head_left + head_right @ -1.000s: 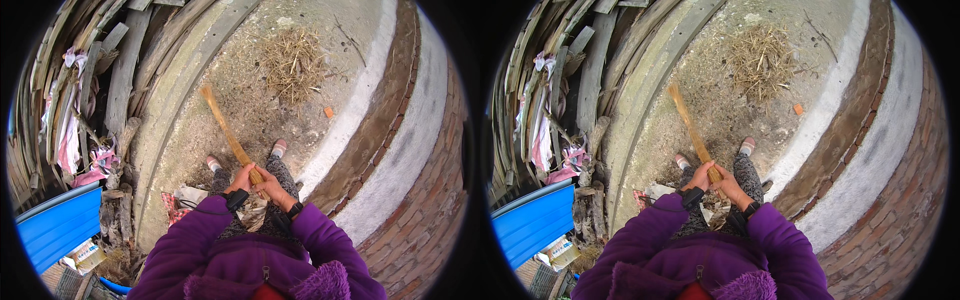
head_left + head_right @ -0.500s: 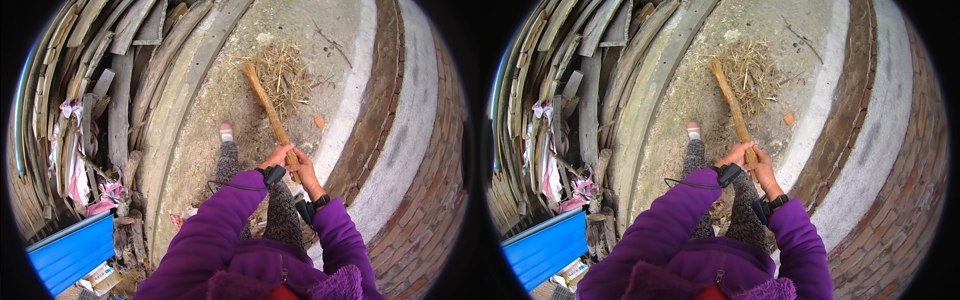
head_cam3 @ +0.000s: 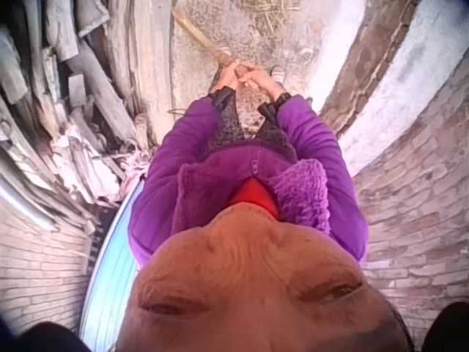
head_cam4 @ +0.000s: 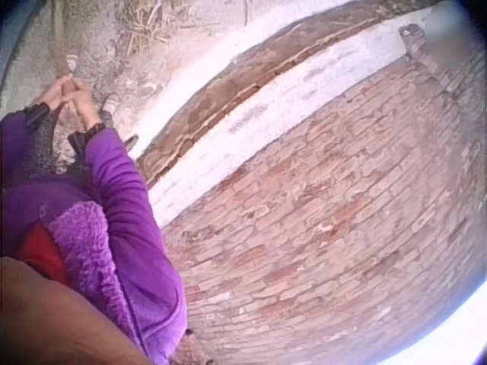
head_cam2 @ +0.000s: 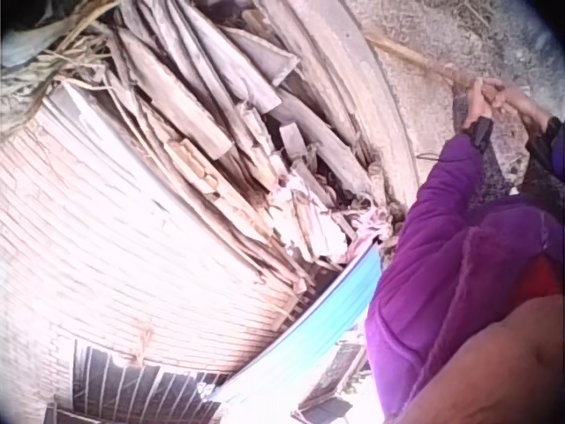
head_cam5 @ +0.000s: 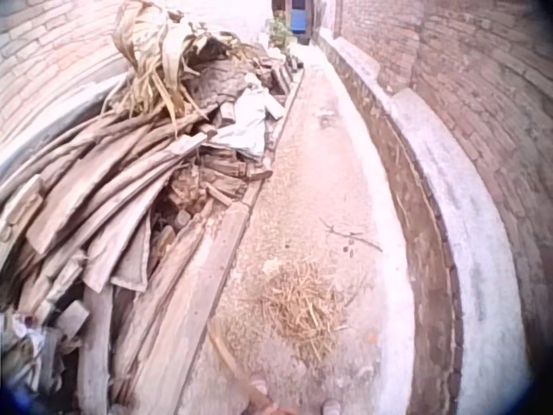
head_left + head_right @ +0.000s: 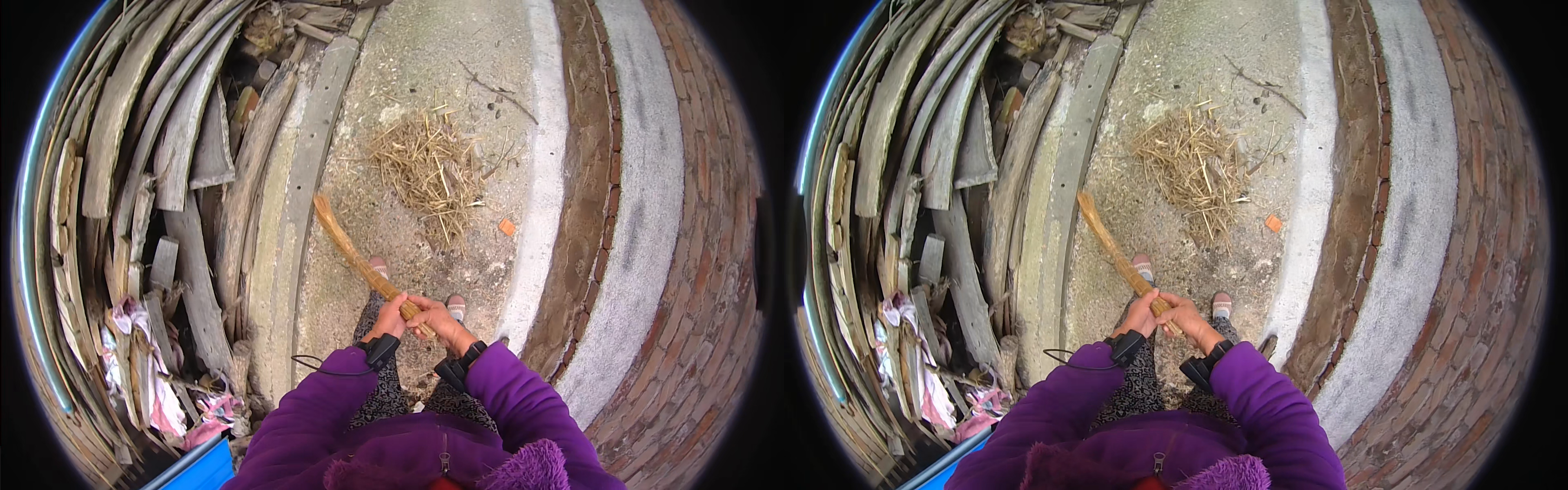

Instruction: The person sweeps a cluttered outdoor area with a traditional straw broom, gathering dry straw and debris into a pile. They move around the space, sweeping near stacked wood, plastic sheeting, and a small planter box.

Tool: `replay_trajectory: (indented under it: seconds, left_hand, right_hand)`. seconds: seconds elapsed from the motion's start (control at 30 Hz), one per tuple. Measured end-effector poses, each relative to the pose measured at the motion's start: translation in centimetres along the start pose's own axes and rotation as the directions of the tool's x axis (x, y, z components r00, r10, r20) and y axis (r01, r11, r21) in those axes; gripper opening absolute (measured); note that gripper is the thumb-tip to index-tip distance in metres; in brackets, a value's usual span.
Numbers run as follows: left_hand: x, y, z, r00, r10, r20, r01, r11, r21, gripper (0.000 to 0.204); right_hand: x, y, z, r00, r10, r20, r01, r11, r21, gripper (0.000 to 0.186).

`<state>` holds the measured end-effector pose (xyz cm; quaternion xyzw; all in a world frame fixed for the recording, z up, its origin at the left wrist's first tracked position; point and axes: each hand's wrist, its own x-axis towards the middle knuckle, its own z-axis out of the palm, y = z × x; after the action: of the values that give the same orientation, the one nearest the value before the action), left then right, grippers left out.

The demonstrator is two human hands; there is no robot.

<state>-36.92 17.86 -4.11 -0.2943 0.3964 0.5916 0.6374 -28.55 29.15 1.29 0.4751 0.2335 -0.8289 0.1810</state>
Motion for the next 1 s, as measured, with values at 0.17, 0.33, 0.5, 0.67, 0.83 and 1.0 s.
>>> replay_trajectory:
  seconds: [0.17,0.33,0.5,0.67,0.83,1.0]
  left_hand:
    - [6.9,3.4,4.9,0.972,-0.155,0.175,0.15,0.988,0.04,0.027]
    - [10.1,6.8,11.2,0.927,-0.259,0.271,0.197,0.952,0.236,0.026]
    - [7.5,7.5,13.8,0.941,-0.114,0.318,-0.022,0.918,0.395,0.027]
    - [3.7,5.1,13.9,0.932,-0.206,0.299,0.058,0.897,0.439,0.025]
    - [-1.7,2.3,13.1,0.851,-0.496,0.174,0.39,0.818,0.423,0.024]
    - [-4.2,1.5,13.2,0.807,-0.587,0.061,0.512,0.749,0.421,0.02]
  right_hand:
    - [-1.2,-6.4,-1.7,0.967,-0.108,-0.232,0.114,0.993,0.016,0.071]
    - [-3.1,-10.1,-1.7,0.88,-0.339,-0.332,0.371,0.928,0.035,0.073]
    - [-4.8,-9.0,-0.5,0.797,-0.492,-0.35,0.532,0.846,0.021,0.077]
    - [-8.2,-5.7,-1.7,0.873,-0.386,-0.299,0.422,0.904,0.063,0.079]
    - [-13.1,-1.2,-1.8,0.902,-0.334,-0.274,0.38,0.916,0.133,0.078]
    - [-17.3,2.2,-0.7,0.92,-0.289,-0.263,0.327,0.939,0.111,0.081]
